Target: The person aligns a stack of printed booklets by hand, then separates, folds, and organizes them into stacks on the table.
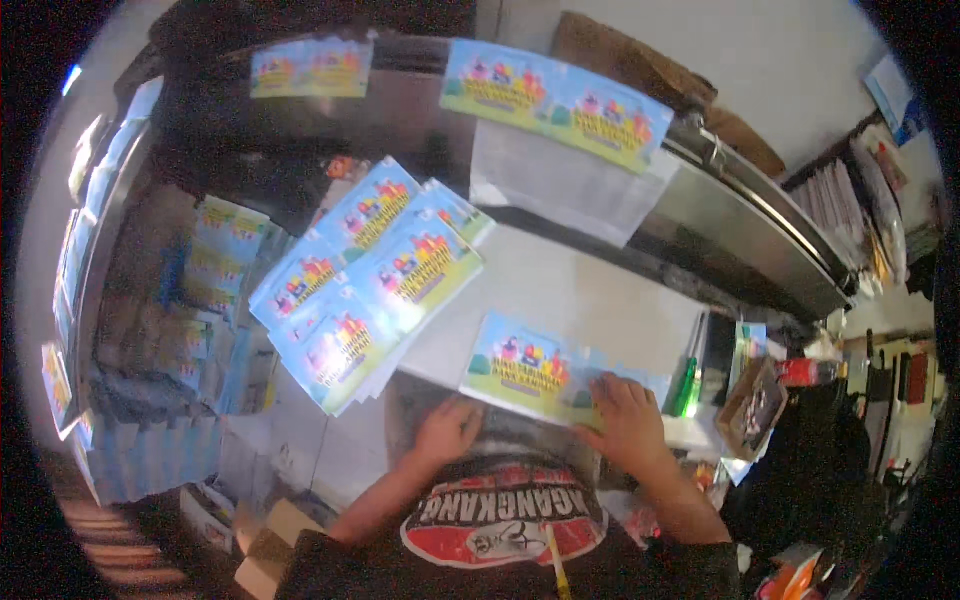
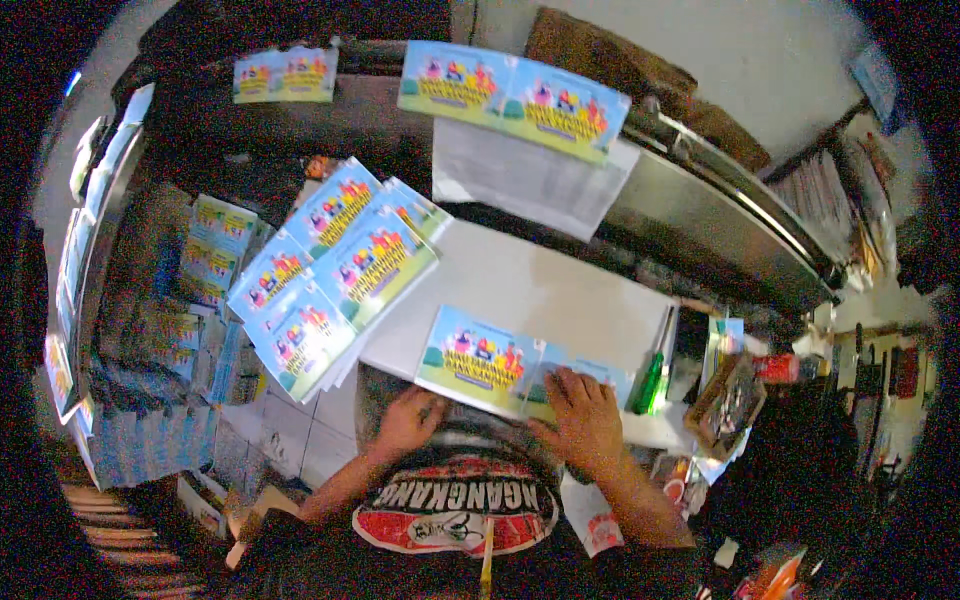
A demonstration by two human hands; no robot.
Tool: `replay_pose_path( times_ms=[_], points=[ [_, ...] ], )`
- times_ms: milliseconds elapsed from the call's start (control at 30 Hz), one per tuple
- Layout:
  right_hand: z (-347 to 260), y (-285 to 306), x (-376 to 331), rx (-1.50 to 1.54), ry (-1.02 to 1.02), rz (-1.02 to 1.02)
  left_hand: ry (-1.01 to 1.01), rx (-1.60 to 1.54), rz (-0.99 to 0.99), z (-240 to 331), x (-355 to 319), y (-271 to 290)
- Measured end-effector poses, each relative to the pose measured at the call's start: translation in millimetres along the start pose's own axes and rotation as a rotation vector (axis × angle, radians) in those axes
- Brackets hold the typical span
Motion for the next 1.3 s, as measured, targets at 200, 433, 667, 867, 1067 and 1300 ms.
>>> replay_pose_path(
  times_ms=[200, 433, 667, 867, 1067, 1300],
  points=[
    [16.1, 8.3, 16.3, 0.126, 0.088, 0.002, 0.038, 0.035, -0.034, -1.1, 7.3, 1.4],
    [68.2, 74.2, 33.3, 0.433, -0.059, 0.194, 0.053, 0.029, -0.071, -9.3, -6.0, -0.3],
    [223.8, 187.7, 51.6, 0.020, -0.300, 1.364, 0.055, 0.065, -0.031, 1.7, -3.6, 6.2],
    [285.4, 105.6, 83.3, 0.318, -0.547, 0.768, 0.037, 0.070, -0.034, -13.8, -8.8, 1.1],
    [243.1, 86.4, 83.4, 0.051, -0.434, 0.653, 0.148, 0.012, -0.132, -0.1, -7.0, 12.5],
    [30.1, 73.9, 123.9, 0.282, 0.013, 0.163, 0.015, -0.122, -0.094, -18.7, -11.7, -3.9]
  ],
)
Point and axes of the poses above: each hand's wrist, its own x-axis towards the middle knuckle, its own y-axis out of the back of the hand, z = x × y, the point moved 1 cm from there along x, towards the middle knuckle, and after that the axes turned 7 degrees about -y, right-handed, at the moved point
